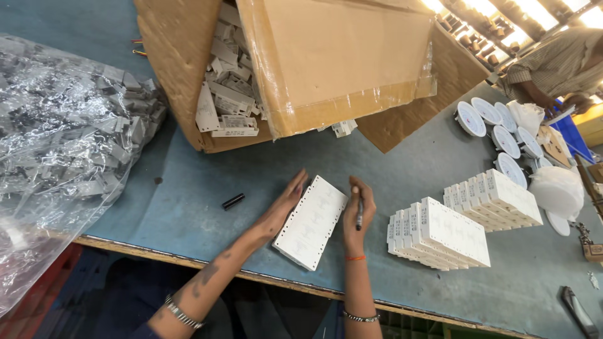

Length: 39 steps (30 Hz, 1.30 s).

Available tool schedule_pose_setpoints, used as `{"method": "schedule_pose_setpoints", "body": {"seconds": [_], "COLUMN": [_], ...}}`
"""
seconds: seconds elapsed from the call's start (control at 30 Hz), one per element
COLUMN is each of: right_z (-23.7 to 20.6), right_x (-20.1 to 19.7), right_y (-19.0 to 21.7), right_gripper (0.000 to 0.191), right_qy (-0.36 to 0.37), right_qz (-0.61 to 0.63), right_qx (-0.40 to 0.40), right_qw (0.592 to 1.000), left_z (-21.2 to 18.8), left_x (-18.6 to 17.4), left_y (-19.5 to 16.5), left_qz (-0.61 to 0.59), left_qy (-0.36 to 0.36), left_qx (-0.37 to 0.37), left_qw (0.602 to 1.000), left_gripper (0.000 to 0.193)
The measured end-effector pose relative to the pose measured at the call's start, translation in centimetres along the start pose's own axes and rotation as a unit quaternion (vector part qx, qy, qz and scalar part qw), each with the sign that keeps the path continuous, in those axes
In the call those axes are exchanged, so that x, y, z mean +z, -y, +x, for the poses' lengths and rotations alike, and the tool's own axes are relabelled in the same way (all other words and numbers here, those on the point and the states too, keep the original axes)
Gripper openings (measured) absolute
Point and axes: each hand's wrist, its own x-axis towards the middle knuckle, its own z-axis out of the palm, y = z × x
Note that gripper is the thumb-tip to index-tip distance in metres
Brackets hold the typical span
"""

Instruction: The person repeatedly picks white rectangular electrical components from a cardboard box, writes on them with a black marker, and stacks them on the table. The person also handles stacks of similar components and occasionally moves them aside.

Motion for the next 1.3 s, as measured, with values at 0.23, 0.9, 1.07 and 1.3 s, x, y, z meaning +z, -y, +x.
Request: {"method": "schedule_pose_setpoints", "body": {"seconds": [0.23,0.9,1.07,1.3], "right_z": [0.5,2.6,2.1,1.1], "right_x": [0.5,-0.3,0.0,-0.7], "right_y": [-3.1,1.7,2.4,3.2], "right_gripper": [0.038,0.030,0.035,0.037], "right_qy": [0.001,0.124,0.172,0.176], "right_qz": [0.221,-0.092,-0.101,-0.115], "right_qx": [0.140,-0.118,-0.110,-0.089], "right_qw": [0.965,0.981,0.974,0.974], "left_z": [4.5,0.4,-2.8,-4.0], "left_x": [1.2,-1.4,-2.3,-1.3], "left_y": [1.0,-2.1,-4.3,-4.7], "left_qz": [-0.054,0.321,0.426,0.440], "left_qy": [-0.020,0.152,0.202,0.172], "left_qx": [-0.035,0.079,0.092,0.098], "left_qw": [0.998,0.931,0.877,0.876], "left_gripper": [0.097,0.132,0.149,0.140]}}
